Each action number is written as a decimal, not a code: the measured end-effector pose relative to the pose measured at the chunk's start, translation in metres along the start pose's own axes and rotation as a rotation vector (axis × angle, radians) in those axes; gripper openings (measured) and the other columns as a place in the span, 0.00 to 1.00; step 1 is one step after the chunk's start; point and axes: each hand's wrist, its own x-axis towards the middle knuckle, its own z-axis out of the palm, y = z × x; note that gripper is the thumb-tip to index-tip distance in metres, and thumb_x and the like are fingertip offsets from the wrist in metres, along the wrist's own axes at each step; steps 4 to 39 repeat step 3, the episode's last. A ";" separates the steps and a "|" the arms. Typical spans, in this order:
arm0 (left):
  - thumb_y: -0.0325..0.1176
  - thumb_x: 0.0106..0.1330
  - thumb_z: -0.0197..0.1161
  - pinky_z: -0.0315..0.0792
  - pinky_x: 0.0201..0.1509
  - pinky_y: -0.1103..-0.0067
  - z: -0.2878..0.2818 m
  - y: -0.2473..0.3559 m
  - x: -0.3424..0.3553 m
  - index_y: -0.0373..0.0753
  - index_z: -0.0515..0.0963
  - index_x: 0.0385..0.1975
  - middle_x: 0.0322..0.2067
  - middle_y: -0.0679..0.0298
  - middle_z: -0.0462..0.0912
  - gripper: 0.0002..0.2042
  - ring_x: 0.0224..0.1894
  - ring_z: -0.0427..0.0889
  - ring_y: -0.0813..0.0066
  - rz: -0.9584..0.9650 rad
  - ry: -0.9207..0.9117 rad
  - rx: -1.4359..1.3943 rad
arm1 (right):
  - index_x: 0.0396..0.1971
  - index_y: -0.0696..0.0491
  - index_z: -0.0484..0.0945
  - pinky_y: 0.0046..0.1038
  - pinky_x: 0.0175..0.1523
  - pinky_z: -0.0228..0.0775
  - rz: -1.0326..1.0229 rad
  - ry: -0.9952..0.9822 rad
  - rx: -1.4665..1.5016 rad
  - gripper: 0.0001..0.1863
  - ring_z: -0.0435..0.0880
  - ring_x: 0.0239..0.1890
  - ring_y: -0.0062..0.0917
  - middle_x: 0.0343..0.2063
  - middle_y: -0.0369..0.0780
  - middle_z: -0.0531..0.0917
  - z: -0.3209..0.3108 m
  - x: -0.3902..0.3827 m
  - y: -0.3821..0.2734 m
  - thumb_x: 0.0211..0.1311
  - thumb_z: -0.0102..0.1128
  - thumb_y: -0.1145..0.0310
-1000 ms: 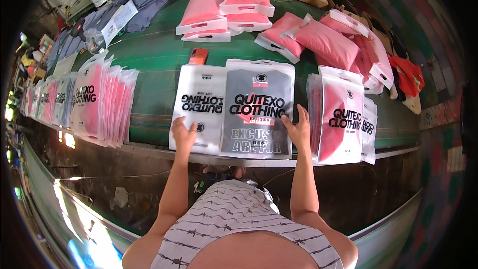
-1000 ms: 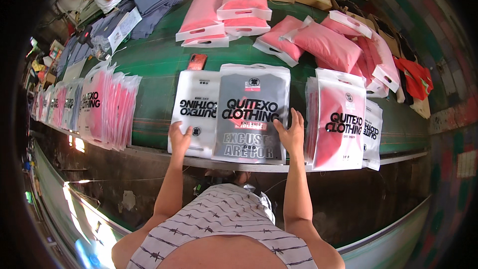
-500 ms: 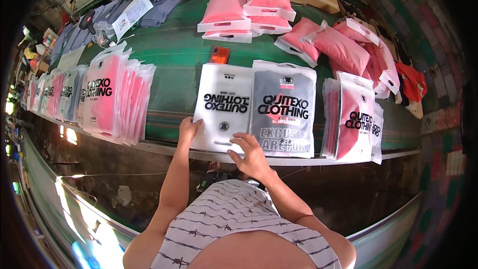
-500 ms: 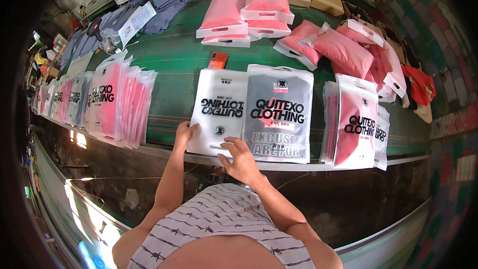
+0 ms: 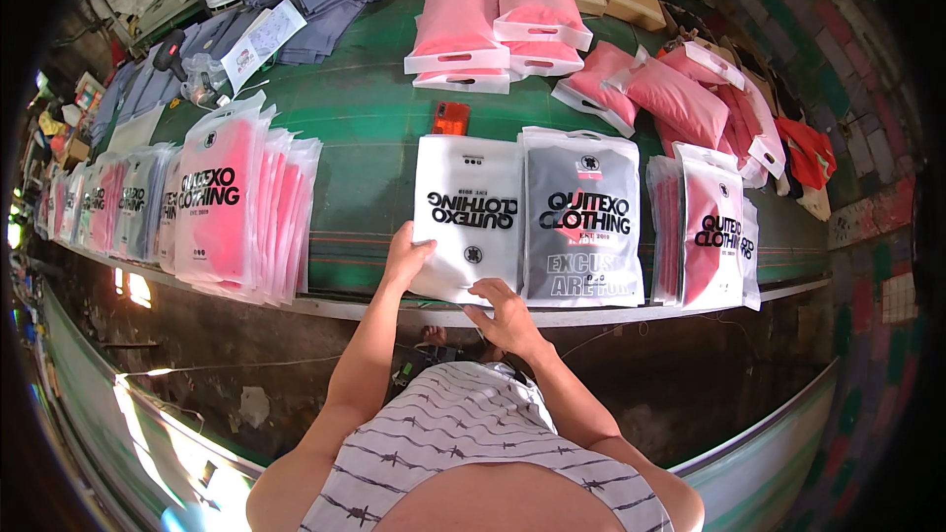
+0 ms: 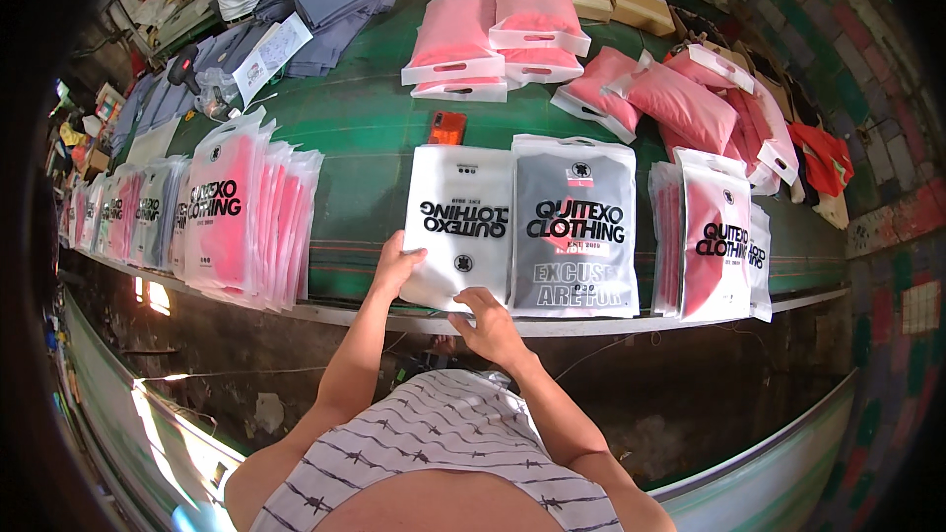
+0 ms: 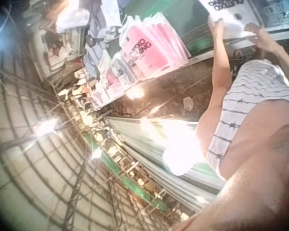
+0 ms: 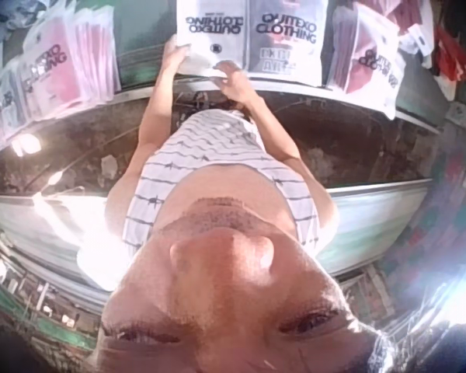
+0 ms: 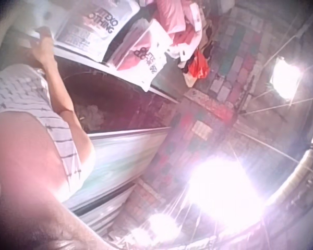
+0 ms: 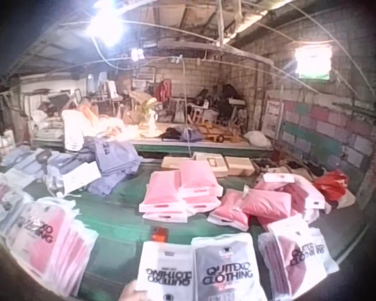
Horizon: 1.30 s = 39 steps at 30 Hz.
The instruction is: The person sorts packaged clothing items on a green table, picking up individual plastic-wrapped garments, briefly inspecting them, and placing them into neat stacks. The person handles both pink and gray packages repeatedly throughout the clip.
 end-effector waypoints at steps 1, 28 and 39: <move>0.26 0.63 0.68 0.75 0.53 0.69 0.004 0.012 -0.004 0.33 0.75 0.53 0.46 0.56 0.83 0.19 0.49 0.82 0.69 0.060 0.003 0.007 | 0.48 0.59 0.80 0.39 0.53 0.77 0.037 -0.013 0.030 0.16 0.83 0.50 0.46 0.50 0.49 0.81 0.001 0.001 -0.001 0.62 0.67 0.68; 0.26 0.64 0.67 0.74 0.56 0.70 0.003 0.029 -0.008 0.36 0.73 0.59 0.50 0.51 0.83 0.23 0.52 0.82 0.67 0.173 -0.001 0.082 | 0.49 0.58 0.80 0.39 0.55 0.77 0.074 -0.036 0.080 0.17 0.83 0.52 0.45 0.50 0.49 0.81 0.006 0.001 -0.003 0.62 0.68 0.68; 0.26 0.64 0.67 0.74 0.56 0.70 0.003 0.029 -0.008 0.36 0.73 0.59 0.50 0.51 0.83 0.23 0.52 0.82 0.67 0.173 -0.001 0.082 | 0.49 0.58 0.80 0.39 0.55 0.77 0.074 -0.036 0.080 0.17 0.83 0.52 0.45 0.50 0.49 0.81 0.006 0.001 -0.003 0.62 0.68 0.68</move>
